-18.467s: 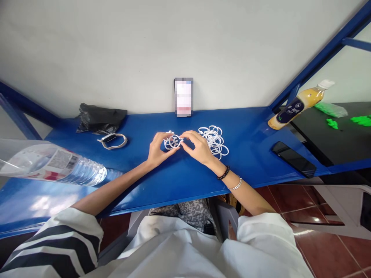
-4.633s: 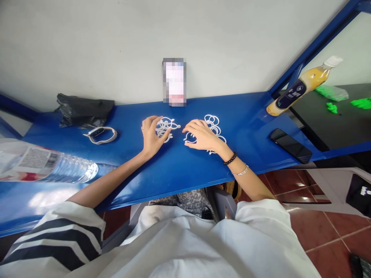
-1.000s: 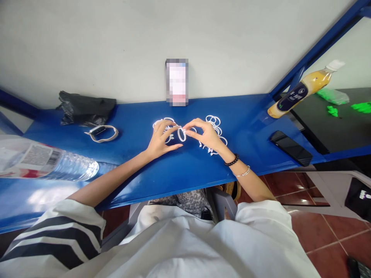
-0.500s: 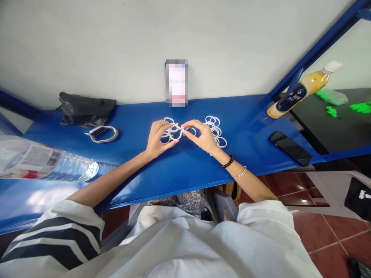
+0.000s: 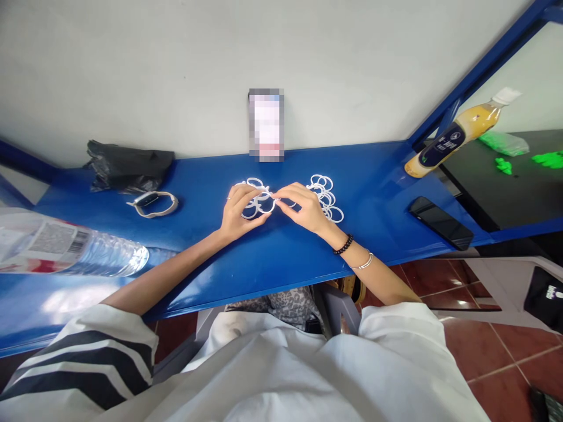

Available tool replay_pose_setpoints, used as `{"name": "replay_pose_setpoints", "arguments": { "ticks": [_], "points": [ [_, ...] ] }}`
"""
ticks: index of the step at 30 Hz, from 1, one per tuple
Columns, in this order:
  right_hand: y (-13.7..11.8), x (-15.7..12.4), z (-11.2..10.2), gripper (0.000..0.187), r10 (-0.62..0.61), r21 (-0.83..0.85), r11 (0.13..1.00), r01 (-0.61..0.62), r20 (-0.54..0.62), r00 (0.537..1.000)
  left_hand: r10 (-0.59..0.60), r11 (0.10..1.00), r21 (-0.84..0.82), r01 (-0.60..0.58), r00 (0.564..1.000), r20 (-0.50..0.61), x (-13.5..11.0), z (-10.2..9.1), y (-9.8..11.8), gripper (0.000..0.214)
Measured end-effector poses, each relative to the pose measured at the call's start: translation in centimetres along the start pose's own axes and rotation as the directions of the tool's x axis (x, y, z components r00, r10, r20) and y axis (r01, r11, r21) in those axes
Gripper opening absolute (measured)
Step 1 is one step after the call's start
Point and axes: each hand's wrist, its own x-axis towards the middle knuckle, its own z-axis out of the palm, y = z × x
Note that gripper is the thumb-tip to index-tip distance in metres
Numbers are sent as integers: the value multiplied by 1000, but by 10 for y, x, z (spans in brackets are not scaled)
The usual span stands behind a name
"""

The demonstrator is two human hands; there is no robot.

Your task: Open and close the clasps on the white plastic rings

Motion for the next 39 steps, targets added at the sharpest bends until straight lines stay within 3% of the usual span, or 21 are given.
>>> {"name": "replay_pose_setpoints", "arguments": {
  "ticks": [4,12,17,21,23,29,35,39],
  "points": [
    [-3,1,0,13,-48,47,998,50,-53,997,8,1000,-4,-8,1000,-23,0,-1,1,39],
    [-3,-2,2,17,49,50,998,-47,-27,998,56,998,-29,-57,997,-49,2,-3,4,36],
    [-1,-2,3,21,128,33,991,-129,28,991,-15,1000,-2,15,1000,2,1,2,0,37],
    [6,-3,3,46,153,-23,988,-151,94,984,-126,989,71,129,991,-48,0,4,-2,37],
    [11,-4,4,51,173,-94,983,-161,140,975,-176,979,92,184,981,-86,0,4,-2,37],
    [19,-8,10,39,202,-271,955,-121,294,934,-248,956,133,261,963,-110,-1,4,-1,37],
    [20,-7,8,21,171,-321,945,-64,315,934,-294,928,200,315,947,-128,-2,7,-4,37],
    [18,-5,7,15,173,-274,957,-99,261,950,-318,915,217,340,939,-133,-3,11,-8,38]
  ]
}}
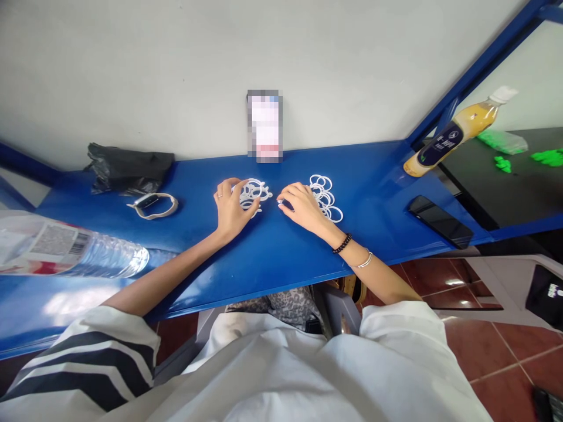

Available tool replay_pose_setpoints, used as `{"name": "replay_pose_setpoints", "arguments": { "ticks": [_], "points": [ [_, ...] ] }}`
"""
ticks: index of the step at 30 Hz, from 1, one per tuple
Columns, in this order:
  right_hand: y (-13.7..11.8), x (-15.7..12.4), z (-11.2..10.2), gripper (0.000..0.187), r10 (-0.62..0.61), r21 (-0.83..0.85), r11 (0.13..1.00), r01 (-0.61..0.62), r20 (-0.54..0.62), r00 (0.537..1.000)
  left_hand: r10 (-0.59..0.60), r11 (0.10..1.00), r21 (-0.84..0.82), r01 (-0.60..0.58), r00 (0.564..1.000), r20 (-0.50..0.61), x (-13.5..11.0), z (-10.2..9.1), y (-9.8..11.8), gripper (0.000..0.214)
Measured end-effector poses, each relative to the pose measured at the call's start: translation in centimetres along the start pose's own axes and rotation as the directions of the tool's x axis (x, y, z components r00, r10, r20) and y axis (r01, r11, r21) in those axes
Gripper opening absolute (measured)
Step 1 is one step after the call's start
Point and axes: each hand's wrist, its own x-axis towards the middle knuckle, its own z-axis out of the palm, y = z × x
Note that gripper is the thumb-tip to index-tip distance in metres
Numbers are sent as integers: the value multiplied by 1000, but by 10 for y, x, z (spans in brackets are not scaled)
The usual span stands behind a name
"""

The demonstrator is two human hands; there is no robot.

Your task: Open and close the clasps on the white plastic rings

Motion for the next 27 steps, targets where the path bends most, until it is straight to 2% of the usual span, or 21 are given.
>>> {"name": "replay_pose_setpoints", "arguments": {
  "ticks": [4,7,11,15,18,21,23,27],
  "points": [
    [-4,1,-3,9,34,150,989,-13,-133,990,-27,1000,6,27,1000,17,0,3,-1,41],
    [-7,2,-5,11,140,357,932,-69,-180,974,3,1000,-21,-3,1000,25,1,0,1,40],
    [-5,2,-4,26,305,684,710,-166,-86,949,202,973,-129,-193,977,66,3,-6,5,35],
    [-2,3,1,33,393,830,505,-236,22,919,407,904,-189,-385,908,98,2,-7,5,39],
    [-6,3,2,36,454,901,329,-283,112,884,524,832,-208,-514,852,-5,0,-6,4,39],
    [-12,2,3,36,482,933,169,-317,202,852,590,777,-197,-598,801,-105,-1,-5,4,38],
    [-15,1,2,34,471,938,111,-328,241,849,599,769,-205,-606,794,-103,-2,-4,4,37],
    [-17,0,0,31,442,941,98,-324,251,861,541,812,-256,-524,841,-6,-3,-5,3,40]
  ]
}}
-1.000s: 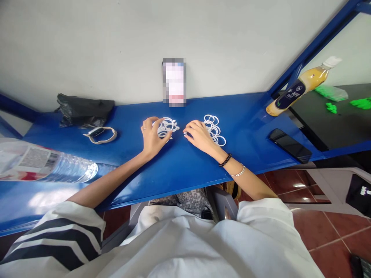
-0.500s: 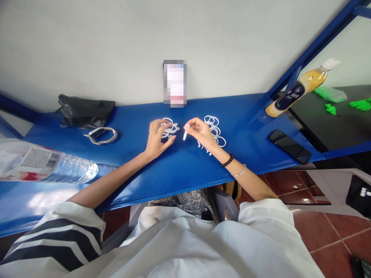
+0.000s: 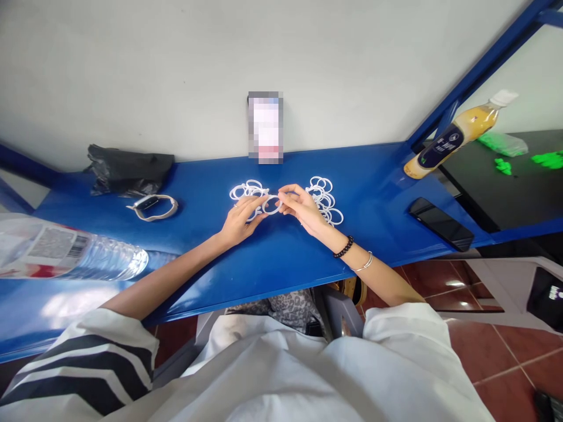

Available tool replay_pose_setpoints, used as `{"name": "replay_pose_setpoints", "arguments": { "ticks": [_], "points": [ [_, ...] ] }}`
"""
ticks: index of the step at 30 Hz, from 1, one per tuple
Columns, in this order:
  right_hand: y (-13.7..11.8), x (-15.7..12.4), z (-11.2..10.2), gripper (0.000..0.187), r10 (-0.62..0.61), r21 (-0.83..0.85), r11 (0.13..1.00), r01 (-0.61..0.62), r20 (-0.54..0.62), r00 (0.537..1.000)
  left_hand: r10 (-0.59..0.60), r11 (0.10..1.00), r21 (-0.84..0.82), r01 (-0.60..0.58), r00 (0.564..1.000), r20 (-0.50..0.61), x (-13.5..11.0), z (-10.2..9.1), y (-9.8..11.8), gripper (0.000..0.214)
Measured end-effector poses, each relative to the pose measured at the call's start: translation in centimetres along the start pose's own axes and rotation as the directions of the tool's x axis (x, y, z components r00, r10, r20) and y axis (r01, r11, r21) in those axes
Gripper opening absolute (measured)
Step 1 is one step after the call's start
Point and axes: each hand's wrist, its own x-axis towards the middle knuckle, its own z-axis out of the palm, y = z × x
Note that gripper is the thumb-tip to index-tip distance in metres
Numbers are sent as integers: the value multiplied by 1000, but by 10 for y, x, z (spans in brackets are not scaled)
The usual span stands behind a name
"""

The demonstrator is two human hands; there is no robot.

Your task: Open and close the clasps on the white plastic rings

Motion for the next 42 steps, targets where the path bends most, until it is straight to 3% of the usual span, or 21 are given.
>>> {"name": "replay_pose_setpoints", "arguments": {
  "ticks": [8,15,20,27,36,42],
  "points": [
    [2,0,5,34,-26,-60,998,26,9,1000,-102,994,-28,103,995,22,1,-3,-1,59],
    [1,-2,7,36,-115,-156,980,122,53,992,-161,987,-24,160,987,-8,2,-2,-2,51],
    [2,-4,6,31,-288,-342,891,299,84,954,-234,972,-23,233,971,-52,2,-1,-3,48],
    [4,-2,4,18,-429,-481,781,399,52,902,-222,974,-44,220,974,-53,2,-1,-5,48],
    [6,1,3,21,-499,-563,705,431,37,866,-216,976,-44,214,975,-47,2,0,-5,46],
    [3,0,3,28,-460,-588,702,403,58,886,-217,976,-43,215,976,-27,3,-1,-2,42]
  ]
}}
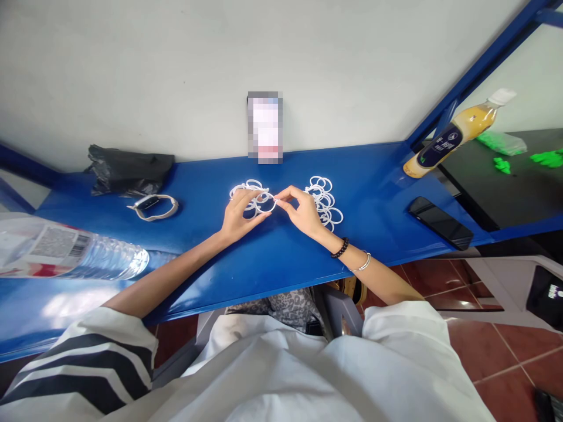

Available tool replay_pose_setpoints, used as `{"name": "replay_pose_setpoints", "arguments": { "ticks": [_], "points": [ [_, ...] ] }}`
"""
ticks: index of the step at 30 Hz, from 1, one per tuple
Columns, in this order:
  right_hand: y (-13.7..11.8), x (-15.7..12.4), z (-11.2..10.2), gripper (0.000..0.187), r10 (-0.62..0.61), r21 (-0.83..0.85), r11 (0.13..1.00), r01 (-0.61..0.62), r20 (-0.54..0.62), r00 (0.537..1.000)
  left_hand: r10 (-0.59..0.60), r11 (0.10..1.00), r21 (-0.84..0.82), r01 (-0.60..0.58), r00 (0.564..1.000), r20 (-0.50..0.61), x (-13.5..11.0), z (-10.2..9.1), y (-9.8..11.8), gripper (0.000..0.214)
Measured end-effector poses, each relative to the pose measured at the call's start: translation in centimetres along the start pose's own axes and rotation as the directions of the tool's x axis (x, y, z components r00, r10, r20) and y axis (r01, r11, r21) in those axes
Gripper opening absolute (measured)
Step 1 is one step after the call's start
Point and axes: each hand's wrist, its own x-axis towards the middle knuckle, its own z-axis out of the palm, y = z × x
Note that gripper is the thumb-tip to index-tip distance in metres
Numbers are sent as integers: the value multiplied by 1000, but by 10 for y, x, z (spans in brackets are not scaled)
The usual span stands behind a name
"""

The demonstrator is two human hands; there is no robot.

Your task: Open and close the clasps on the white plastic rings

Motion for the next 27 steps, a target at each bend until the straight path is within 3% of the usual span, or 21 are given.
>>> {"name": "replay_pose_setpoints", "arguments": {
  "ticks": [6,13,17,21,24,27],
  "points": [
    [-1,0,-2,32,-2,-41,999,3,26,1000,-9,1000,-7,9,1000,16,1,-1,4,37],
    [-3,2,-4,17,-5,-54,998,11,108,994,-46,999,5,46,999,17,3,-1,2,32],
    [3,5,-6,12,-73,-214,971,103,144,987,-74,994,81,76,997,-30,2,1,1,35],
    [12,9,-19,20,-82,-536,832,141,133,988,-190,966,160,202,978,-86,0,2,0,36],
    [19,12,-34,29,-19,-736,674,62,67,998,-275,937,188,295,954,-122,-1,4,-4,35],
    [26,13,-45,27,33,-834,552,1,23,999,-323,919,196,342,938,-123,-2,7,-9,36]
  ]
}}
